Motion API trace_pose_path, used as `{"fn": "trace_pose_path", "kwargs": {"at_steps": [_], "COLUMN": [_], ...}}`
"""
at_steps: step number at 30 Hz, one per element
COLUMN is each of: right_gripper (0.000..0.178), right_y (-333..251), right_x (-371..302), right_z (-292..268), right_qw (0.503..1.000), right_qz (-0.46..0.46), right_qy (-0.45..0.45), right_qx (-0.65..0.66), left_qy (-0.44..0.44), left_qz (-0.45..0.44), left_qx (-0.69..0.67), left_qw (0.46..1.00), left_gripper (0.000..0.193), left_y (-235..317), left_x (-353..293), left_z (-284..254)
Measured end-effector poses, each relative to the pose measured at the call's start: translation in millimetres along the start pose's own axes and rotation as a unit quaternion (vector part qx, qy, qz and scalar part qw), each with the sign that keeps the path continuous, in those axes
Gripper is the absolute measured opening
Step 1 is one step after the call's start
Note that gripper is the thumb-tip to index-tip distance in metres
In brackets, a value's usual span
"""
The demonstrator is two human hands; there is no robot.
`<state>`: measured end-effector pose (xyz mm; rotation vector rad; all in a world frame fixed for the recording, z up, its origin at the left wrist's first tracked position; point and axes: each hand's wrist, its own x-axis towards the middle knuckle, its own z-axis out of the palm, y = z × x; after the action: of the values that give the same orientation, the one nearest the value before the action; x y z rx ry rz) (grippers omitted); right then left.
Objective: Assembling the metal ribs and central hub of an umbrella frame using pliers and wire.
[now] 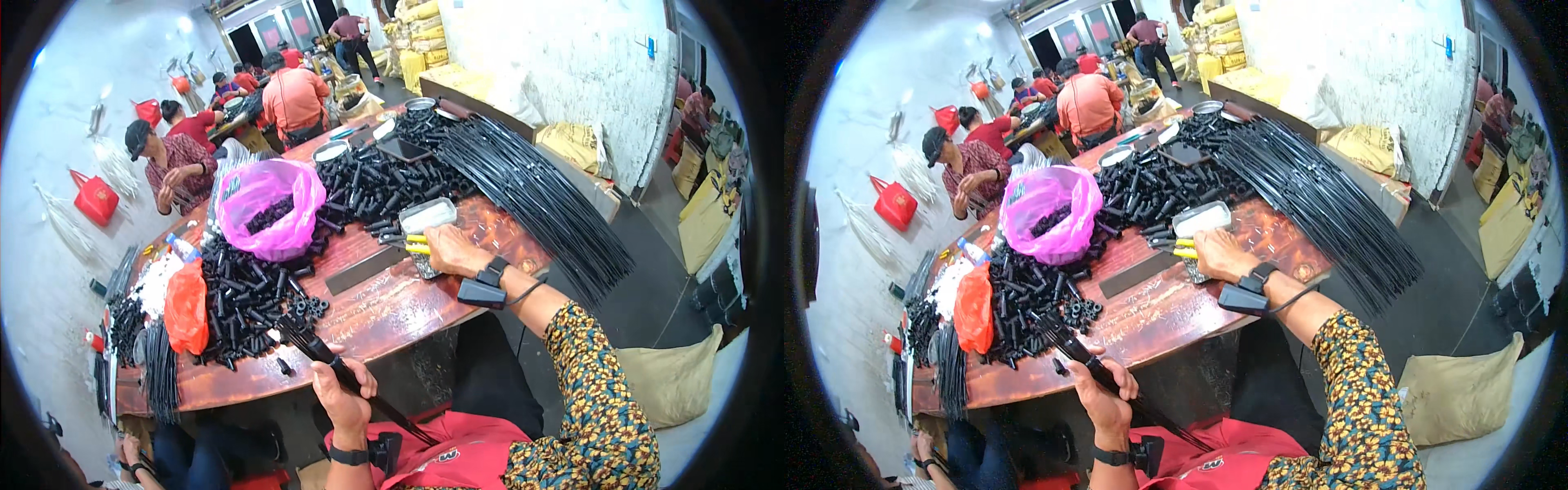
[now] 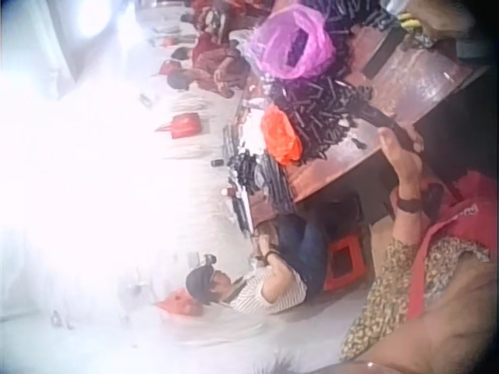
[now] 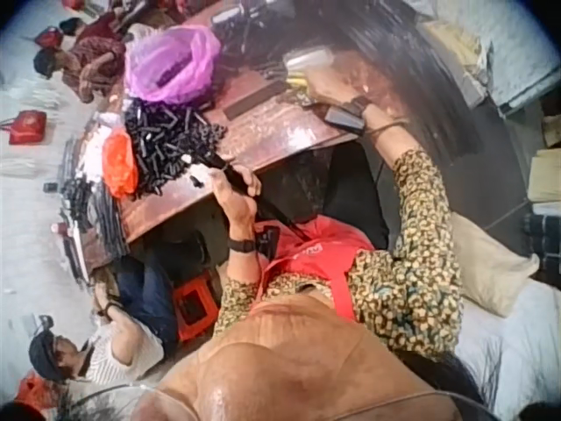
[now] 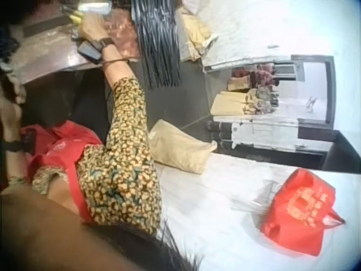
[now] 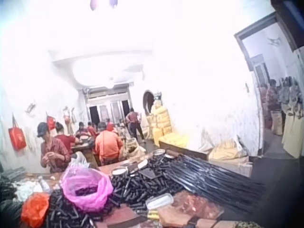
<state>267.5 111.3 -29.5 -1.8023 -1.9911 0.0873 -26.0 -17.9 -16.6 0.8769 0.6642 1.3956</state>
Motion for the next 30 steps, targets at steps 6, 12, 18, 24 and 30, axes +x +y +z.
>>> {"fn": "trace_pose_path", "kwargs": {"at_steps": [6, 12, 18, 24, 30], "right_gripper": [0.022, 0.016, 0.018, 0.024, 0.023], "right_y": [-4.6, 11.2, 33.8, -33.2, -80.7], "right_x": [1.4, -1.6, -0.3, -56.1, -99.1], "right_z": [0.5, 14.7, -8.2, -48.9, -52.4], "right_qw": [0.999, 0.991, 0.948, 0.771, 0.72], "right_qz": [-0.025, -0.029, 0.048, 0.081, -0.023], "right_qy": [0.003, 0.118, 0.073, 0.025, 0.039], "right_qx": [-0.04, 0.052, 0.306, 0.631, 0.693], "left_qy": [-0.004, 0.006, -0.028, -0.048, -0.038], "left_qz": [0.003, -0.009, -0.013, -0.011, -0.017], "left_qx": [0.004, -0.001, 0.014, 0.029, 0.045], "left_qw": [1.0, 1.0, 0.999, 0.998, 0.998], "left_gripper": [0.053, 0.051, 0.056, 0.074, 0.073], "left_y": [0.1, -0.9, 1.5, 2.7, 2.0], "left_x": [0.4, -0.7, 8.5, 11.0, -1.6], "left_z": [5.6, 2.3, 13.6, 22.0, 29.5]}}
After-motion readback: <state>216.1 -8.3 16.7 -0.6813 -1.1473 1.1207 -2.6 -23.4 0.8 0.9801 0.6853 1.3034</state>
